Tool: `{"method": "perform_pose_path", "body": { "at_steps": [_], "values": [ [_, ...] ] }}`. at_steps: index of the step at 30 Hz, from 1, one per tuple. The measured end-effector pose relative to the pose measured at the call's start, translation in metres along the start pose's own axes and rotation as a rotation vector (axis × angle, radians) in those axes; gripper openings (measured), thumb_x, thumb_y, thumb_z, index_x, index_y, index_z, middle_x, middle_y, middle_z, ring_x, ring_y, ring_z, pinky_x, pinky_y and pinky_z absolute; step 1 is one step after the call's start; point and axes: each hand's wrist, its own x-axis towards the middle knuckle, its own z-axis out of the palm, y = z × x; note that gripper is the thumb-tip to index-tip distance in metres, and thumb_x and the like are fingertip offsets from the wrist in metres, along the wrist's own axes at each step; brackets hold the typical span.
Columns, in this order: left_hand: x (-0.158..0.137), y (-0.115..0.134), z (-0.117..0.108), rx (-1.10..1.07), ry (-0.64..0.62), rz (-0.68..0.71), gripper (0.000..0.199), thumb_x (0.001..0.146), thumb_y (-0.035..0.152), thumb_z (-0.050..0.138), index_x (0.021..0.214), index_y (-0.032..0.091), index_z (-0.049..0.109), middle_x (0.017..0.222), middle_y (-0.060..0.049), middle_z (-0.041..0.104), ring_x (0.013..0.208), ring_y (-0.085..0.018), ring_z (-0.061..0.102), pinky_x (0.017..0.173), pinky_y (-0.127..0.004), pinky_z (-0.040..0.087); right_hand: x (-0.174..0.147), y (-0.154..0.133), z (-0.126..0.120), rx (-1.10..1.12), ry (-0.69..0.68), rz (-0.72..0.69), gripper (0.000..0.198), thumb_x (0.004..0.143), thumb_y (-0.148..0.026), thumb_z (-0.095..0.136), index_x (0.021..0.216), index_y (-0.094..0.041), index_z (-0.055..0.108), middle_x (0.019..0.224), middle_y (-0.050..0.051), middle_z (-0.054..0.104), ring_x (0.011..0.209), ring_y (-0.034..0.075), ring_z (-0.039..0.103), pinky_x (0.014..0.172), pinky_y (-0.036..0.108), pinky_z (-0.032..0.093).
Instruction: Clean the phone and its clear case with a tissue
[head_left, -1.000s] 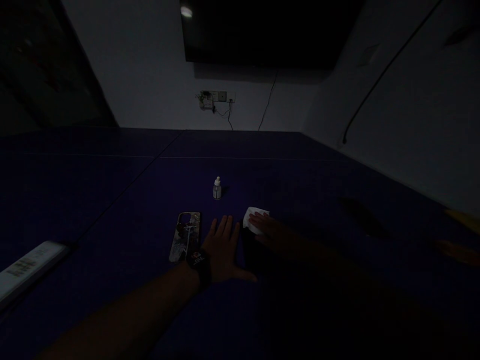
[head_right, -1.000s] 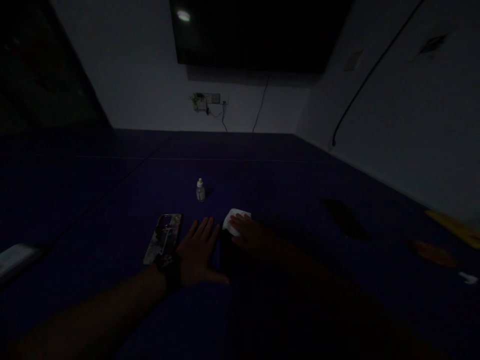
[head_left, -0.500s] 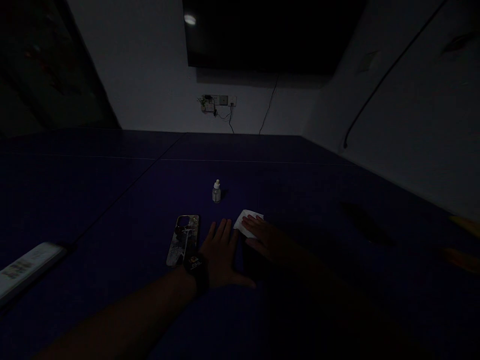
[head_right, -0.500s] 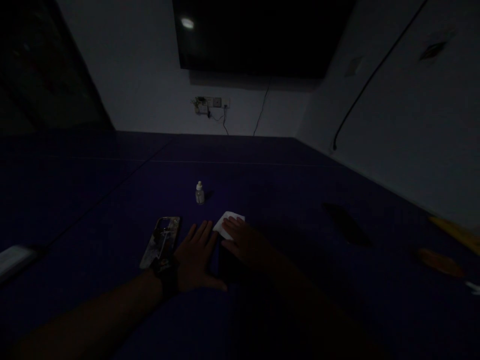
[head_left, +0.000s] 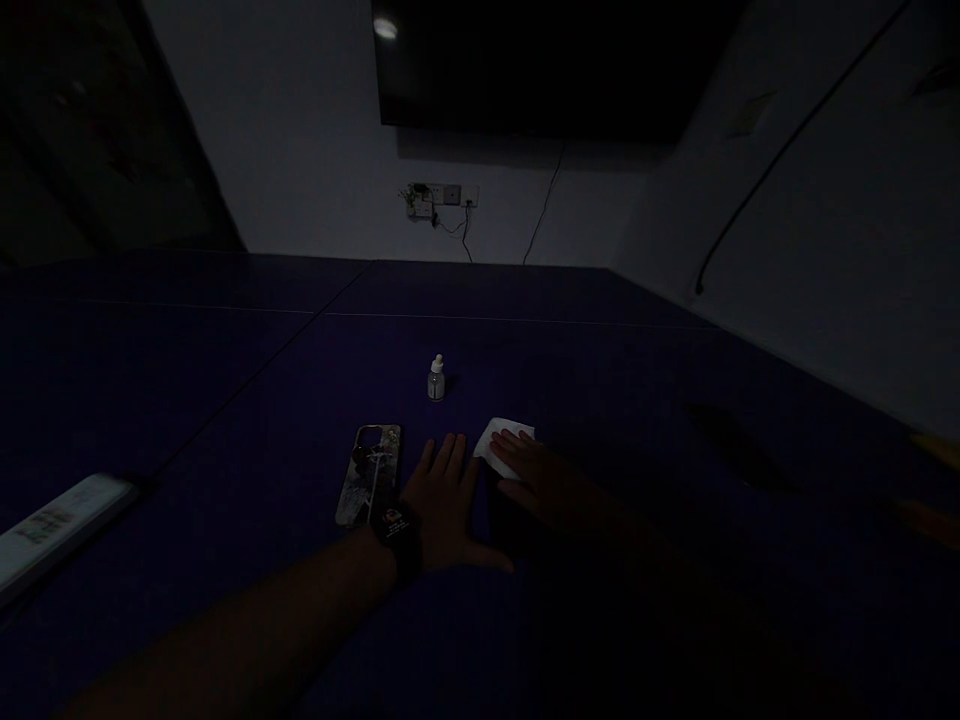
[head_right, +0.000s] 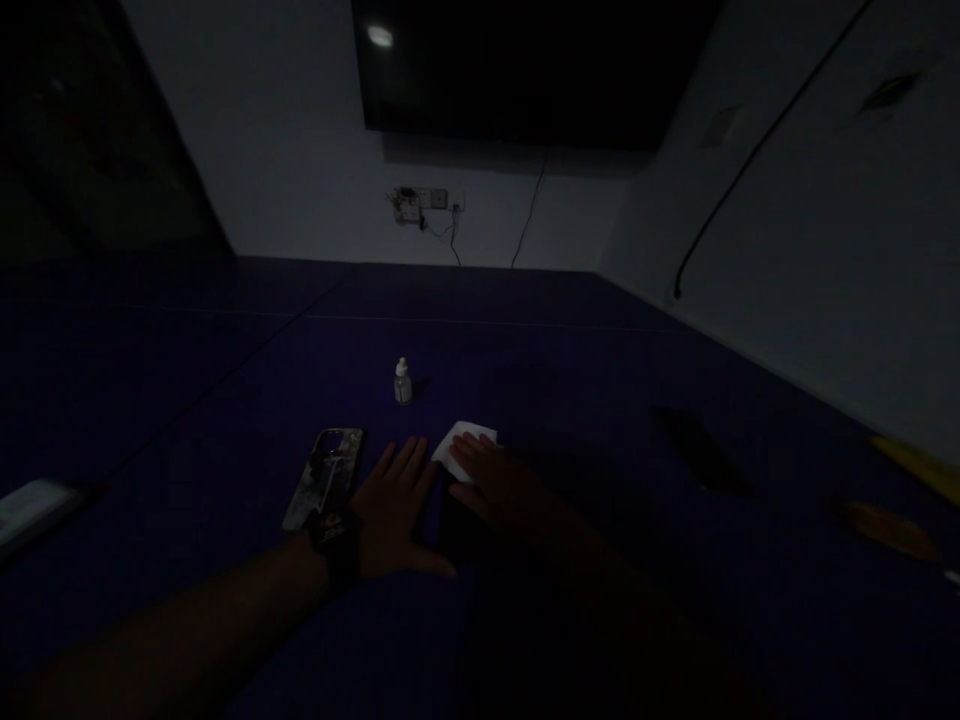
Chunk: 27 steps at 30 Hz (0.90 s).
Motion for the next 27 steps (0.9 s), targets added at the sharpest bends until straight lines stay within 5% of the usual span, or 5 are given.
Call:
{"method": "perform_pose_path", "body": {
  "at_steps": [4,11,17,21,27],
  "values": [
    [-0.001,0.001,-0.002,0.008,0.004,0.008,0.133,0.059,0.103,0.031,0.151,0.007,0.035,0.160,-0.027,0.024,0.150,-0.045,0.018,0.120,-0.059,0.012,-0.004,-0.004,0.001,0.034,-0.045,-0.093,0.053,0.103,-0.046,0.040,0.149,-0.022,0.046,0.154,0.009,0.043,0.146,0.028,0.033,0.122,0.053,0.025],
    [0.000,0.000,0.003,-0.003,-0.015,-0.015,0.138,0.057,0.104,0.027,0.155,0.006,0.026,0.161,-0.027,0.019,0.151,-0.044,0.014,0.120,-0.059,0.009,-0.008,0.007,-0.002,-0.028,-0.018,0.088,0.059,0.102,-0.052,0.037,0.151,-0.018,0.042,0.157,0.013,0.038,0.147,0.031,0.030,0.120,0.055,0.028],
    [0.000,0.001,-0.002,-0.022,-0.062,-0.002,0.136,0.057,0.104,0.029,0.150,0.005,0.035,0.160,-0.030,0.019,0.151,-0.045,0.014,0.120,-0.061,0.011,-0.003,-0.006,-0.005,0.035,-0.065,-0.105,0.052,0.102,-0.045,0.042,0.149,-0.022,0.046,0.154,0.008,0.043,0.146,0.027,0.034,0.122,0.050,0.026],
    [0.001,0.000,0.000,-0.006,-0.024,-0.015,0.140,0.056,0.104,0.032,0.155,0.005,0.023,0.160,-0.029,0.019,0.150,-0.045,0.015,0.120,-0.060,0.010,-0.009,0.005,-0.013,0.030,-0.067,-0.032,0.051,0.104,-0.045,0.036,0.147,-0.022,0.049,0.152,0.009,0.046,0.145,0.028,0.036,0.121,0.053,0.028],
    [0.000,-0.002,0.004,0.015,0.010,0.010,0.131,0.059,0.103,0.031,0.149,0.008,0.038,0.161,-0.026,0.023,0.150,-0.045,0.015,0.119,-0.060,0.011,-0.003,-0.002,-0.005,0.050,-0.056,-0.069,0.060,0.100,-0.048,0.046,0.153,-0.021,0.038,0.158,0.010,0.036,0.147,0.029,0.029,0.121,0.052,0.026]
  ]
}}
